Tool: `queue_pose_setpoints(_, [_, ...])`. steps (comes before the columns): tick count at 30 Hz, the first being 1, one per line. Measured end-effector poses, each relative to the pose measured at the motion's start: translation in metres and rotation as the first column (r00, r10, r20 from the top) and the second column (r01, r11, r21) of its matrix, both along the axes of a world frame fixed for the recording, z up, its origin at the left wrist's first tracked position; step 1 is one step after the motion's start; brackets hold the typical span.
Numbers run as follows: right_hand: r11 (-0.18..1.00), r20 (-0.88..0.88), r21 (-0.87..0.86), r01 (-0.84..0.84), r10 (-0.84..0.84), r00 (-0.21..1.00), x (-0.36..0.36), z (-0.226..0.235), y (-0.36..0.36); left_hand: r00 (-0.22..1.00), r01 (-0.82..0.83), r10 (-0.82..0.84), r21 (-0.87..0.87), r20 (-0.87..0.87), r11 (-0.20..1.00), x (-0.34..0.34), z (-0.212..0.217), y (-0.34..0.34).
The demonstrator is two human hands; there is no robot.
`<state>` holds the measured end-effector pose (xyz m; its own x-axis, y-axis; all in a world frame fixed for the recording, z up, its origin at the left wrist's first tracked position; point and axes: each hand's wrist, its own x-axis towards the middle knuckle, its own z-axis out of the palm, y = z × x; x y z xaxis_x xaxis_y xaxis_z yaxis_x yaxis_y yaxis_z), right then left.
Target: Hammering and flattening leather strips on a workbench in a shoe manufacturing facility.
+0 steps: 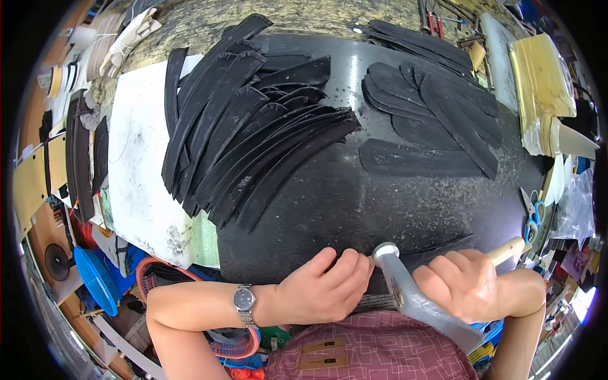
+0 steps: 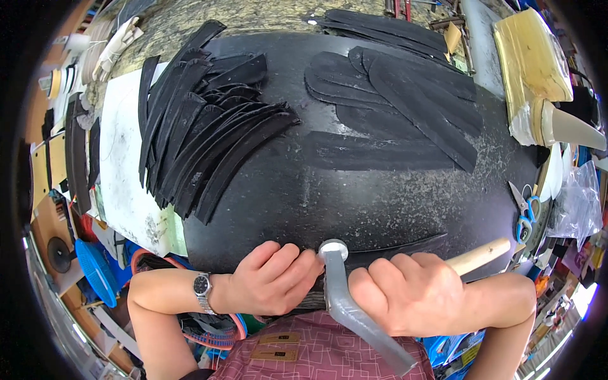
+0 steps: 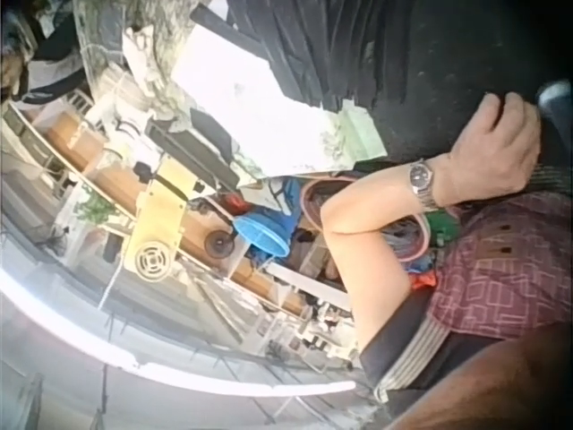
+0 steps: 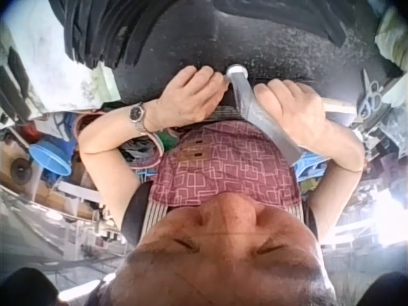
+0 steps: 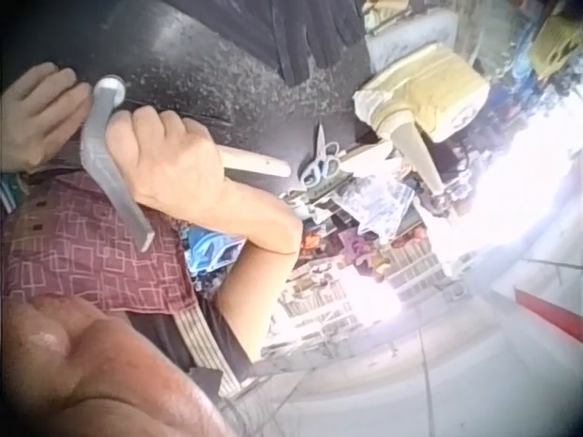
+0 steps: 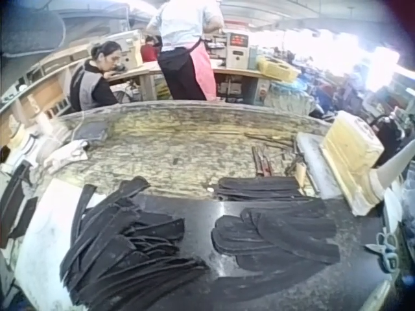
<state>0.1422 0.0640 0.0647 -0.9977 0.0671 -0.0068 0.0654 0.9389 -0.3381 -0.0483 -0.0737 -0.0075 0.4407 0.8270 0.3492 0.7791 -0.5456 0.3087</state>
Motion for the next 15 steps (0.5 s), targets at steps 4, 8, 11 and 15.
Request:
queue_pose_setpoints(4, [0.998,0.094,0.066,0.000,-0.006,0.996,-0.003,-0.002,-0.008,0.998,0.035,-0.032,0.058,-0.051,0.998,0.004,0.005,-0.008])
queue_pose_setpoints(8, [0.998,0.015,-0.051,0.022,-0.021,1.000,-0.017,0.003,-0.002,0.982,0.118,-0.114,0.019,-0.151,0.993,0.008,0.012,-0.008])
queue_pose_setpoints(11, [0.994,0.071,-0.097,0.047,-0.040,0.997,-0.010,-0.011,-0.005,0.976,0.135,-0.133,0.002,-0.171,0.991,0.011,0.015,-0.002])
queue_pose_setpoints(15, [0.928,0.019,-0.180,0.326,-0.328,0.944,0.015,-0.011,0.025,0.990,-0.124,0.135,-0.254,0.028,0.959,0.015,0.018,0.015])
